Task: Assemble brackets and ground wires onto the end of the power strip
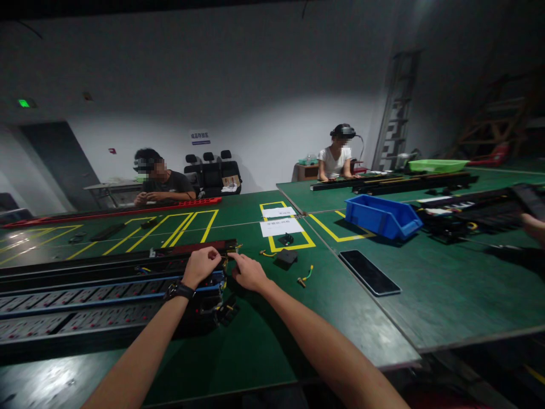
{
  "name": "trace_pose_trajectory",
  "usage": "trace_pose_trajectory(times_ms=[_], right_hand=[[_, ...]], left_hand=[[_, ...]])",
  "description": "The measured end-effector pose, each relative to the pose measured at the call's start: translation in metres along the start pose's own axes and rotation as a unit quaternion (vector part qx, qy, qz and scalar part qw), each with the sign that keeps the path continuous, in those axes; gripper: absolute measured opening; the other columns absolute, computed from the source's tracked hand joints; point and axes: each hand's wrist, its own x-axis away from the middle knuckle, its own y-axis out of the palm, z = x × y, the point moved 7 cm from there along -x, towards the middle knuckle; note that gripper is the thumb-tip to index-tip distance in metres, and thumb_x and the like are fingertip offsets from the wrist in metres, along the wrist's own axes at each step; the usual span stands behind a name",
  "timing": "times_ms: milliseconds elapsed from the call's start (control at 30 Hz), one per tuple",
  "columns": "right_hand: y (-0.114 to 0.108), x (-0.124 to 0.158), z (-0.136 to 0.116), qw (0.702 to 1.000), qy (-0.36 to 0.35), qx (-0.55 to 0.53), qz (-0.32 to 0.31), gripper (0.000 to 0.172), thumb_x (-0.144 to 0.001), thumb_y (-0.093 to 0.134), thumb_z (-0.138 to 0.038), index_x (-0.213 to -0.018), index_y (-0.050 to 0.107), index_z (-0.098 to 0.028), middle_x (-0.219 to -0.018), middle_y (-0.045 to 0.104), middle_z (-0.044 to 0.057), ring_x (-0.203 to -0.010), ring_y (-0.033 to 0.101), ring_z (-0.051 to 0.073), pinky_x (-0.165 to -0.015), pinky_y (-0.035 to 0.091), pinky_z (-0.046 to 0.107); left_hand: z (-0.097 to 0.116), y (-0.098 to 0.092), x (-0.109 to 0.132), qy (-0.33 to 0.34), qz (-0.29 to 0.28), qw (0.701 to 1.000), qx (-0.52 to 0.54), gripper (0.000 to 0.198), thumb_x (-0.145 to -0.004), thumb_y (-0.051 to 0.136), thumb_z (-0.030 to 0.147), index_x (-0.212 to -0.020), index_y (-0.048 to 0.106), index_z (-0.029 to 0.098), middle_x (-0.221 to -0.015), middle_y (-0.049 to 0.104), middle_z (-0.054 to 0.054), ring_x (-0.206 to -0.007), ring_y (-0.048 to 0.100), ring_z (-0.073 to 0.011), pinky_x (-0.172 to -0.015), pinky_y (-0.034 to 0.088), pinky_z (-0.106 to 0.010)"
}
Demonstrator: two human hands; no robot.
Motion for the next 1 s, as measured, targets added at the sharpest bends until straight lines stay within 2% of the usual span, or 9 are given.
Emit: trace_pose_trajectory(times_ms=[100, 167, 367, 533, 700, 800, 867, 1000], right_hand=[[-0.002, 0.000, 0.001, 0.999, 0.000, -0.014, 0.031, 0.048, -0.091, 0.049, -0.020, -0.138, 0.055, -0.026, -0.121, 0.067, 0.006, -0.108, 0.063, 0.021, -0.088, 0.045, 0.029], [-0.001, 0.001, -0.001, 1.000, -0.013, -0.005, 0.027, 0.043, -0.092, 0.048, -0.022, -0.134, 0.060, -0.026, -0.117, 0.068, 0.006, -0.106, 0.064, 0.021, -0.087, 0.045, 0.029], [0.001, 0.004, -0.004, 1.000, -0.024, 0.010, -0.004, 0.049, -0.090, 0.051, -0.023, -0.139, 0.061, -0.028, -0.123, 0.070, 0.007, -0.109, 0.065, 0.023, -0.086, 0.047, 0.029], [0.002, 0.002, -0.003, 1.000, -0.028, -0.008, -0.005, 0.052, -0.088, 0.054, -0.022, -0.139, 0.061, -0.027, -0.128, 0.070, 0.006, -0.112, 0.065, 0.024, -0.090, 0.047, 0.030], [0.001, 0.001, 0.000, 0.999, -0.021, -0.030, 0.017, 0.046, -0.088, 0.054, -0.020, -0.133, 0.065, -0.026, -0.121, 0.073, 0.005, -0.105, 0.067, 0.022, -0.086, 0.047, 0.027], [-0.003, 0.000, 0.010, 0.998, 0.037, -0.022, 0.051, 0.037, -0.091, 0.051, -0.022, -0.125, 0.067, -0.025, -0.104, 0.075, 0.005, -0.094, 0.068, 0.021, -0.081, 0.046, 0.027], [-0.002, -0.001, 0.016, 0.996, 0.069, 0.003, 0.053, 0.036, -0.091, 0.050, -0.021, -0.122, 0.067, -0.023, -0.100, 0.074, 0.006, -0.094, 0.067, 0.021, -0.080, 0.044, 0.028], [0.006, -0.006, 0.012, 0.997, 0.032, 0.064, 0.014, 0.040, -0.088, 0.051, -0.018, -0.126, 0.065, -0.023, -0.108, 0.069, 0.009, -0.103, 0.063, 0.023, -0.082, 0.043, 0.029]], left_hand=[[0.002, 0.000, 0.002, -0.003, -0.001, 1.000, -0.011, 0.018, -0.083, 0.058, 0.034, -0.082, 0.072, 0.023, -0.084, 0.076, -0.004, -0.082, 0.070, -0.0192, -0.073, 0.046, -0.025], [0.003, -0.001, 0.002, -0.001, -0.001, 1.000, -0.018, 0.019, -0.084, 0.058, 0.034, -0.083, 0.073, 0.023, -0.084, 0.076, -0.004, -0.082, 0.070, -0.0192, -0.072, 0.046, -0.025], [0.008, -0.001, 0.001, 0.035, 0.017, 0.999, -0.028, 0.020, -0.086, 0.055, 0.030, -0.082, 0.073, 0.021, -0.081, 0.076, -0.005, -0.079, 0.070, -0.0187, -0.073, 0.046, -0.025], [0.007, 0.004, -0.002, 0.049, 0.004, 0.999, -0.011, 0.020, -0.086, 0.054, 0.026, -0.083, 0.073, 0.020, -0.082, 0.076, -0.005, -0.079, 0.069, -0.0180, -0.076, 0.047, -0.025], [0.008, 0.000, 0.000, 0.036, 0.008, 0.998, -0.042, 0.020, -0.088, 0.053, 0.028, -0.093, 0.072, 0.023, -0.092, 0.076, -0.005, -0.088, 0.069, -0.0200, -0.077, 0.047, -0.027], [0.006, -0.008, 0.001, 0.000, 0.036, 0.996, -0.080, 0.022, -0.089, 0.049, 0.026, -0.094, 0.071, 0.022, -0.097, 0.073, -0.007, -0.093, 0.067, -0.0221, -0.080, 0.047, -0.029], [0.005, -0.011, 0.002, -0.025, 0.043, 0.994, -0.098, 0.025, -0.090, 0.048, 0.028, -0.090, 0.072, 0.021, -0.098, 0.071, -0.010, -0.094, 0.066, -0.0238, -0.079, 0.048, -0.030], [0.006, -0.006, 0.002, -0.031, 0.008, 0.991, -0.128, 0.039, -0.093, 0.045, 0.039, -0.082, 0.077, 0.020, -0.097, 0.069, -0.013, -0.098, 0.064, -0.0279, -0.080, 0.049, -0.033]])
